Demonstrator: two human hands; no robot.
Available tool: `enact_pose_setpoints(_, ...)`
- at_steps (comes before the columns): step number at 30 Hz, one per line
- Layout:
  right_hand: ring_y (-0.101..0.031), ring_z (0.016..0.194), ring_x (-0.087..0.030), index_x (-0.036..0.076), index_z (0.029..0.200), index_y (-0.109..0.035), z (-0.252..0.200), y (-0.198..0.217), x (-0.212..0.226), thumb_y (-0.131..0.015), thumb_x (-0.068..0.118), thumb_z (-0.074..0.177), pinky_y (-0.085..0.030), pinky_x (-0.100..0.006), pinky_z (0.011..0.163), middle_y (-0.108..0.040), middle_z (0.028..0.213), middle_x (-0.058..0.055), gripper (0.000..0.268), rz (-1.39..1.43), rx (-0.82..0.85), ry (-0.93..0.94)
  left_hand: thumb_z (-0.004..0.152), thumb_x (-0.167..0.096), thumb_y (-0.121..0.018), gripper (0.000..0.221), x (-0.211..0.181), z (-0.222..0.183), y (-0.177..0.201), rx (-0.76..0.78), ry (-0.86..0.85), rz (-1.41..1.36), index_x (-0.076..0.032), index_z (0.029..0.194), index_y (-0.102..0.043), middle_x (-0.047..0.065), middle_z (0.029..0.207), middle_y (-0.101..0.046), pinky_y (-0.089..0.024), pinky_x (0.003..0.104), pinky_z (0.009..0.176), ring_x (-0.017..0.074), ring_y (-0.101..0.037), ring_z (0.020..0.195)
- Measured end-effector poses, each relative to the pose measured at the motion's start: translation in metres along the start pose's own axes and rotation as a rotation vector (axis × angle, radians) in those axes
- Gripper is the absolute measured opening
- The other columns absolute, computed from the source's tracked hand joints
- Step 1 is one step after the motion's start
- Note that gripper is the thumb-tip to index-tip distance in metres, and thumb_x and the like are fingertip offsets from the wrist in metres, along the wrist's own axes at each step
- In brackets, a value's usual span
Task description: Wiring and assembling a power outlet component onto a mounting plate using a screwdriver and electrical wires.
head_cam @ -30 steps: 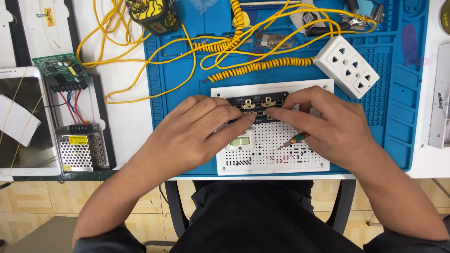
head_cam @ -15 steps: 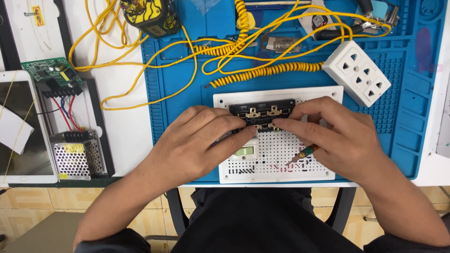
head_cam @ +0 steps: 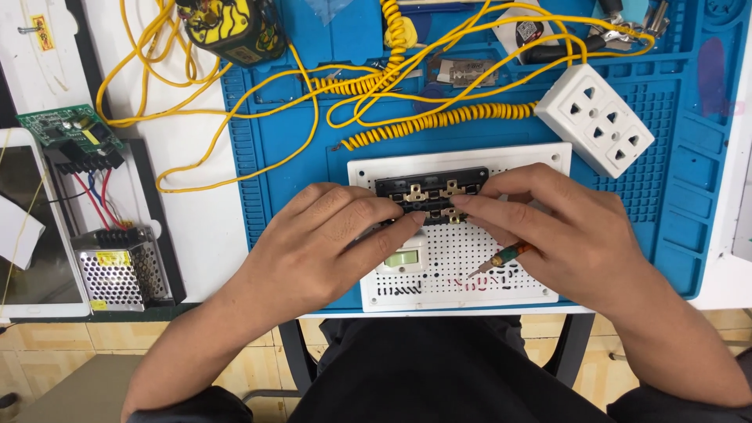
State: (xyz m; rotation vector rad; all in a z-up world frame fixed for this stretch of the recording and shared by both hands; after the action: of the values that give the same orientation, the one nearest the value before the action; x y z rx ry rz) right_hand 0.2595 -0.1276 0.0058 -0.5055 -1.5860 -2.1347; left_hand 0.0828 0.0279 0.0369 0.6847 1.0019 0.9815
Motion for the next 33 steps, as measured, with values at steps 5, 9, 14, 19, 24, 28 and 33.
enact_pose_setpoints(5, -0.075, 0.1, -0.021, 0.013, 0.132, -0.082, -0.002, 0.008, -0.001, -0.064, -0.025, 0.1, -0.049, -0.032, 0.058, -0.075, 0.123, -0.009, 0.053, -0.05, 0.027, 0.013, 0.118, -0.004, -0.066, 0.02, 0.001, -0.001, -0.002, 0.014, -0.005, 0.001, -0.003, 0.136, -0.074, 0.011, 0.118, -0.071, -0.051, 0.039, 0.081, 0.0271, -0.072, 0.102)
enact_pose_setpoints(9, -0.07, 0.082, -0.017, 0.012, 0.128, -0.084, -0.003, 0.007, -0.003, -0.069, -0.028, 0.099, -0.048, -0.031, 0.055, -0.075, 0.118, -0.009, 0.051, -0.028, 0.015, -0.002, 0.117, -0.003, -0.07, 0.017, 0.0, 0.002, -0.001, -0.001, -0.013, 0.001, -0.001, 0.133, -0.077, 0.011, 0.116, -0.071, -0.052, 0.039, 0.081, 0.0273, -0.072, 0.102)
enact_pose_setpoints(14, -0.071, 0.081, -0.017, 0.016, 0.129, -0.082, -0.009, 0.001, -0.006, -0.06, -0.033, 0.091, -0.045, -0.031, 0.051, -0.073, 0.121, -0.008, 0.066, -0.052, 0.054, -0.023, 0.117, -0.005, -0.073, 0.015, 0.0, 0.004, 0.0, 0.01, -0.011, -0.013, 0.0, 0.13, -0.077, 0.012, 0.118, -0.071, -0.054, 0.039, 0.082, 0.0276, -0.072, 0.101)
enact_pose_setpoints(19, -0.072, 0.083, -0.013, 0.018, 0.131, -0.085, -0.004, 0.013, 0.007, -0.085, 0.0, 0.11, -0.045, -0.03, 0.05, -0.076, 0.119, -0.006, 0.028, -0.239, 0.059, 0.028, 0.117, -0.009, -0.073, 0.016, -0.001, 0.002, -0.002, 0.028, -0.039, 0.03, -0.001, 0.131, -0.077, 0.011, 0.118, -0.071, -0.055, 0.039, 0.082, 0.0265, -0.071, 0.101)
enact_pose_setpoints(24, -0.079, 0.094, -0.016, 0.018, 0.145, -0.08, -0.006, 0.017, 0.023, -0.074, 0.007, 0.114, -0.047, -0.026, 0.051, -0.081, 0.13, -0.005, 0.034, -0.55, 0.147, 0.202, 0.117, -0.007, -0.066, 0.019, -0.002, -0.001, -0.006, 0.036, -0.099, 0.101, -0.001, 0.132, -0.076, 0.01, 0.122, -0.075, -0.06, 0.038, 0.084, 0.0241, -0.073, 0.102)
enact_pose_setpoints(28, -0.079, 0.097, -0.016, 0.015, 0.148, -0.077, -0.012, 0.011, 0.024, -0.08, 0.014, 0.112, -0.047, -0.026, 0.048, -0.08, 0.135, -0.005, 0.036, -0.582, 0.209, 0.223, 0.117, -0.005, -0.065, 0.02, -0.004, -0.002, -0.007, 0.038, -0.115, 0.113, -0.001, 0.133, -0.077, 0.011, 0.122, -0.075, -0.06, 0.038, 0.082, 0.0235, -0.073, 0.101)
enact_pose_setpoints(33, -0.08, 0.106, -0.017, 0.013, 0.149, -0.077, -0.013, 0.009, 0.025, -0.073, 0.01, 0.113, -0.052, -0.026, 0.053, -0.078, 0.136, -0.006, 0.037, -0.581, 0.235, 0.244, 0.117, -0.01, -0.071, 0.02, -0.006, 0.002, -0.007, 0.056, -0.08, 0.135, -0.001, 0.133, -0.078, 0.009, 0.119, -0.073, -0.061, 0.038, 0.083, 0.0226, -0.07, 0.104)
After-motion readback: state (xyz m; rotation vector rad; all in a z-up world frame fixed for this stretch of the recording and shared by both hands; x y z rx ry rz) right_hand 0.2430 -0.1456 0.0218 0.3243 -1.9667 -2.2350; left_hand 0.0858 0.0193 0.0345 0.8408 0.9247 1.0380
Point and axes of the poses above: each hand's wrist, its own z-axis towards the middle knuckle, its own y-axis out of the back of the hand, x = y × z, the point moved 6 cm from there along z, towards the middle knuckle
